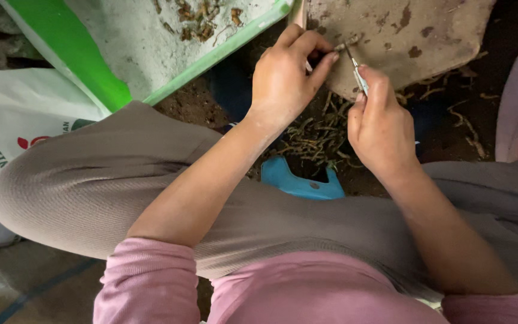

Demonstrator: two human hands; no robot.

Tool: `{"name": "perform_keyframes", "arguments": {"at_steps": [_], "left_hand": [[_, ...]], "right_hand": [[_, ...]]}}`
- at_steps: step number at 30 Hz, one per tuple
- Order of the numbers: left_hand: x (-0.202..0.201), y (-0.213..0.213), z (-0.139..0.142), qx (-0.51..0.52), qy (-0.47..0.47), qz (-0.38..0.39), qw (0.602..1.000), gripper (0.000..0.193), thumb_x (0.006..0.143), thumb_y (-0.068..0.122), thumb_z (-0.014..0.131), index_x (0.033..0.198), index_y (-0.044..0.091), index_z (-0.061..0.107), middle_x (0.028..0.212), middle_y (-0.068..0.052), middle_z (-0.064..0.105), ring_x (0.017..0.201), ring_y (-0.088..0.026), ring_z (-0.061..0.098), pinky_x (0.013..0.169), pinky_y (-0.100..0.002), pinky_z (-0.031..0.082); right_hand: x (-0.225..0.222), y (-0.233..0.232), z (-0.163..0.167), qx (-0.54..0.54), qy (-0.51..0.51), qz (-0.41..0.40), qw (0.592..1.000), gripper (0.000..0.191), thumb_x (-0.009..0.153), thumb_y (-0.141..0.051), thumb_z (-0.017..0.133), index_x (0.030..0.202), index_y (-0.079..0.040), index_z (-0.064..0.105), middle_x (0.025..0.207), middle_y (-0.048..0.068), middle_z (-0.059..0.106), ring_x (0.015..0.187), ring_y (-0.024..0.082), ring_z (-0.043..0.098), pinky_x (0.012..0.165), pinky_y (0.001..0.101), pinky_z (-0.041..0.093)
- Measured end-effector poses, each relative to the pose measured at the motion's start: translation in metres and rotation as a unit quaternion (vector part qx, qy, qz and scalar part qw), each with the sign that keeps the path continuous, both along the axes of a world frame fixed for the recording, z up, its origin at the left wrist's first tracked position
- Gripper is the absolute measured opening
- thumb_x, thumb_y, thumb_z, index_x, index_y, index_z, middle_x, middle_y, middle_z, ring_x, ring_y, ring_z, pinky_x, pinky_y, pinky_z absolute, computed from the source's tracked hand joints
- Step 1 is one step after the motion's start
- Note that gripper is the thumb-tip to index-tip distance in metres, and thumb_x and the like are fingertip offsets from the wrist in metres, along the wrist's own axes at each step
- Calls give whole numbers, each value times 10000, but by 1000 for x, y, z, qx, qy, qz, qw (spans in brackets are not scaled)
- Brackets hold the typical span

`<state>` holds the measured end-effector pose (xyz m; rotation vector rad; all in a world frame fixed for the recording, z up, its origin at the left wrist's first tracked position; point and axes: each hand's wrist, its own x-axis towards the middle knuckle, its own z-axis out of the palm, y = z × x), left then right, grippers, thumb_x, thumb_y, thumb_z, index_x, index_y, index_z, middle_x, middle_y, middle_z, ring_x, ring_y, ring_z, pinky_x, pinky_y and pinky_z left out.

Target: The person uses a small knife to cut and peel root vegetables on a wooden board, then mixes the cut pieces with a white powder in a green tray. The person transfers the coated pieces into a blue basket.

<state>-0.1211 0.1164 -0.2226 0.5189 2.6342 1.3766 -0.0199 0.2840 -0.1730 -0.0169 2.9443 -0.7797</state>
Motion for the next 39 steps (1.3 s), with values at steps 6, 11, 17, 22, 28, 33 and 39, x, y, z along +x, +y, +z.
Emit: {"name": "perform_keyframes", "arguments": {"at_steps": [6,11,17,22,28,33,39], "left_hand": [[-8,-10,-4,14,-26,-7,1000,252,936,315,794,1056,129,674,1035,-58,656,789,-220,734,699,-367,599],[1,-33,3,26,-75,-20,997,482,846,255,817,1136,11,520,1042,-140,640,801,-299,709,688,-405,580],[2,-48,-9,39,-24,-5,999,220,966,147,758,1052,79,567,981,-87,704,868,-295,723,788,-430,576],[9,-51,-20,61,-72,18,995,201,960,156,756,1037,72,590,962,-95,705,833,-285,724,727,-395,577],[5,-55,-33,109,-121,16,986,194,973,165,754,1029,57,603,917,-82,718,763,-210,713,683,-337,569],[-1,-52,-44,148,-169,13,974,183,992,177,747,1062,47,639,893,-55,739,742,-129,684,680,-285,558],[-4,-50,-48,146,-198,11,969,196,988,189,751,1050,30,655,868,-46,730,725,-103,645,678,-266,548]], "right_hand": [[-9,-8,-16,19,-19,8,1000,380,1063,19,546,1415,43,407,1187,293,657,876,433,717,727,477,593],[-15,-16,-24,40,18,25,999,341,1078,23,540,1394,33,413,1298,275,642,945,433,718,756,458,600],[-21,-23,-31,66,-25,24,997,402,1035,30,549,1417,42,426,1261,288,644,891,437,714,692,464,588],[-15,-28,-31,72,-14,32,997,364,1058,23,557,1387,56,406,1258,284,643,902,419,719,706,453,597],[0,-28,-26,75,-57,16,995,368,1079,9,553,1416,65,414,1166,295,656,773,397,707,618,446,573],[2,-25,-29,34,-10,5,999,337,1099,6,558,1400,64,418,1190,267,658,889,393,722,730,446,594],[-5,-29,-34,38,27,34,998,311,1082,19,570,1365,50,444,1287,244,656,990,389,729,790,425,606]]}}
